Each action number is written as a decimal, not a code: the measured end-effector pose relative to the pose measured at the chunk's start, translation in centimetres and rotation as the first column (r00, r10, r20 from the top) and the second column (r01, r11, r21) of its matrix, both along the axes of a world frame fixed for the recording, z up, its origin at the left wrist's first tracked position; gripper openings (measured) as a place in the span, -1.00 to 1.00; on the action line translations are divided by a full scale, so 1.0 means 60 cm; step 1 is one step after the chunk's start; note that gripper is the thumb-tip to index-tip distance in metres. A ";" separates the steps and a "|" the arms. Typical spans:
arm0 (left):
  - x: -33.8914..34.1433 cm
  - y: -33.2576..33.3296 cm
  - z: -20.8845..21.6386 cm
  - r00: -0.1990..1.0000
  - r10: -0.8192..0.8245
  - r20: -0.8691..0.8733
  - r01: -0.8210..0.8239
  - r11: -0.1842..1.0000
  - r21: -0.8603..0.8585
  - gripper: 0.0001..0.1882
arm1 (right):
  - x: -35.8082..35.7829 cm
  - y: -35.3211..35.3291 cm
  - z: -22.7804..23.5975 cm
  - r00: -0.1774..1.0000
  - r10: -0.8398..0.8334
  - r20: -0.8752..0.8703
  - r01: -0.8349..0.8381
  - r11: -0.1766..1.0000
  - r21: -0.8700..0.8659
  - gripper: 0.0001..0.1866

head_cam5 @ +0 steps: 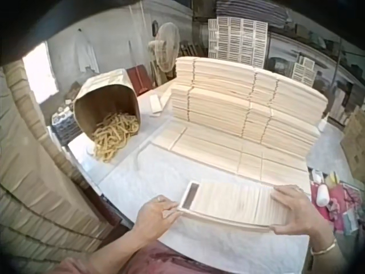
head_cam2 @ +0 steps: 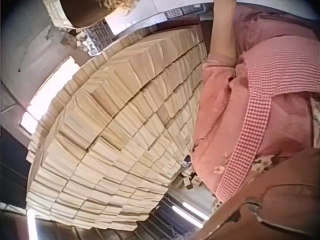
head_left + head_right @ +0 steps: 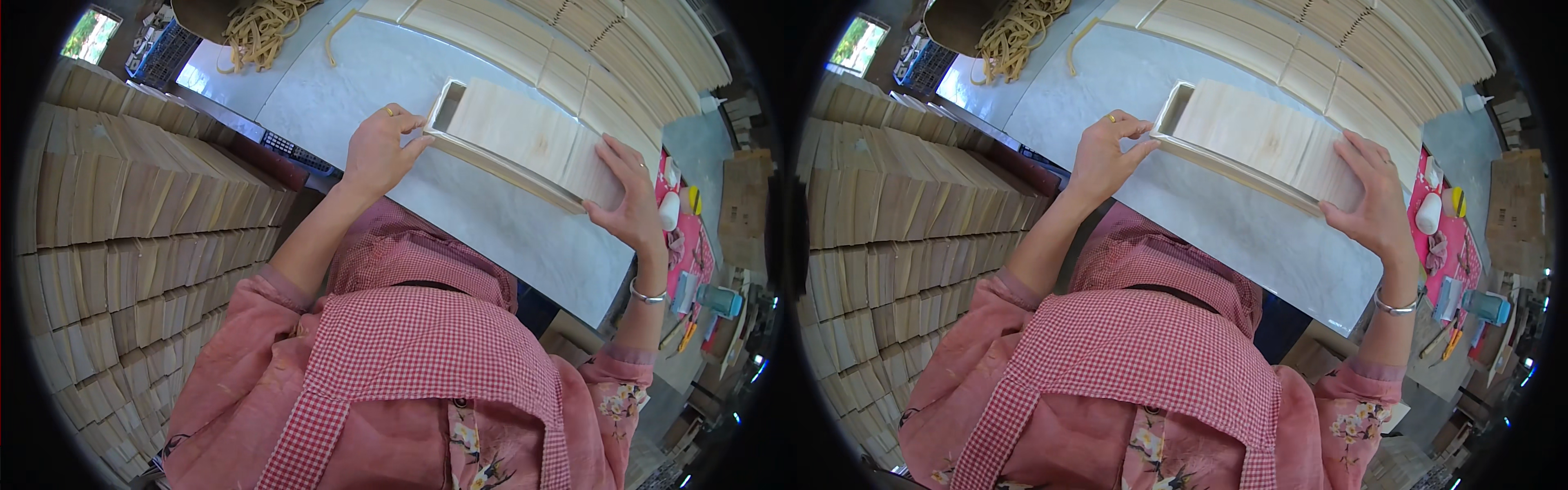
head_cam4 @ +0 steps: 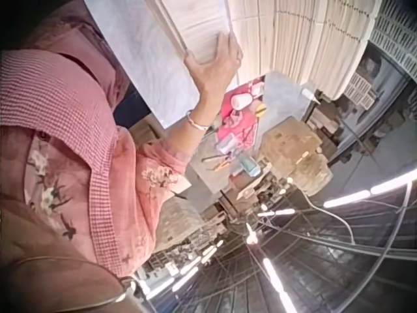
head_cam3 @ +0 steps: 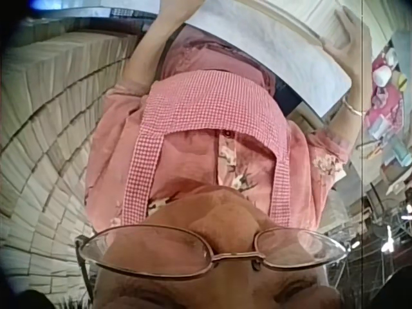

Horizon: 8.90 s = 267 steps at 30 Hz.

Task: Assemble small wooden boxes by gluing wooden strips and securing them with a pneumatic nailer.

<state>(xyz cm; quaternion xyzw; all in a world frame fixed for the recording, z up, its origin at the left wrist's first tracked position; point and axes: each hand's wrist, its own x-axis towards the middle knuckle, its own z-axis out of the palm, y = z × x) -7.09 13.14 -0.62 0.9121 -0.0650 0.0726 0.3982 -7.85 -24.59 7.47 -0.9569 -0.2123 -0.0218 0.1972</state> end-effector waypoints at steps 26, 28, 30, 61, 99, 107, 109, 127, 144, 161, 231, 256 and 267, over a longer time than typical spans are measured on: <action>0.010 0.003 -0.016 0.995 -0.035 0.090 0.032 0.999 0.031 -0.76 | 0.009 0.030 -0.069 0.999 0.007 0.047 -0.006 1.000 -0.024 -0.24; 0.009 0.001 -0.015 0.995 -0.038 0.097 0.035 0.999 0.033 -0.76 | 0.008 0.025 -0.074 0.997 0.020 0.071 -0.017 0.999 -0.045 -0.23; 0.008 0.000 -0.013 0.994 -0.039 0.103 0.035 0.999 0.037 -0.76 | 0.006 0.023 -0.078 0.995 0.035 0.093 -0.029 0.997 -0.067 -0.22; 0.008 -0.011 0.007 0.989 -0.099 0.110 0.097 0.995 0.027 -0.82 | -0.142 -0.023 -0.145 0.837 -0.544 0.051 0.506 0.807 0.303 -0.85; 0.100 -0.317 0.038 0.628 -0.778 0.022 0.726 0.596 0.343 -0.49 | -0.008 0.032 -0.181 0.680 -0.733 0.003 0.522 0.487 0.700 -0.92; 0.114 -0.323 0.022 0.608 -0.792 0.052 0.763 0.602 0.235 -0.50 | -0.001 0.049 -0.181 0.628 -0.762 -0.158 0.572 0.314 0.758 -0.94; 0.115 -0.323 0.022 0.614 -0.788 0.047 0.765 0.608 0.212 -0.50 | -0.001 0.052 -0.180 0.619 -0.769 -0.157 0.574 0.306 0.760 -0.94; 0.117 -0.323 0.009 0.649 -0.754 0.107 0.725 0.655 0.214 -0.56 | -0.288 -0.204 -0.150 0.331 -0.897 0.293 0.918 0.378 0.121 -0.52; 0.115 -0.307 -0.012 0.675 -0.709 0.204 0.673 0.705 0.223 -0.63 | -0.247 -0.195 0.003 0.191 -0.926 -0.327 0.970 0.230 -0.083 -0.68; 0.114 -0.312 -0.008 0.672 -0.703 0.232 0.663 0.711 0.233 -0.54 | -0.198 0.062 0.090 0.491 -0.702 -0.516 0.870 0.420 0.257 -0.83; 0.136 -0.133 0.056 0.720 -0.694 0.009 0.648 0.676 0.351 -0.35 | -0.088 -0.004 0.110 0.493 -0.696 -0.522 0.860 0.479 0.174 -0.76; 0.100 -0.162 0.007 0.809 -0.573 0.133 0.511 0.797 0.322 -0.47 | -0.160 0.070 0.096 0.451 -0.616 -0.646 0.875 0.448 0.184 -0.80; 0.104 -0.127 -0.019 0.801 -0.584 0.129 0.566 0.810 0.151 -0.37 | -0.148 0.107 0.109 0.573 -0.650 -0.499 0.767 0.639 0.049 -0.77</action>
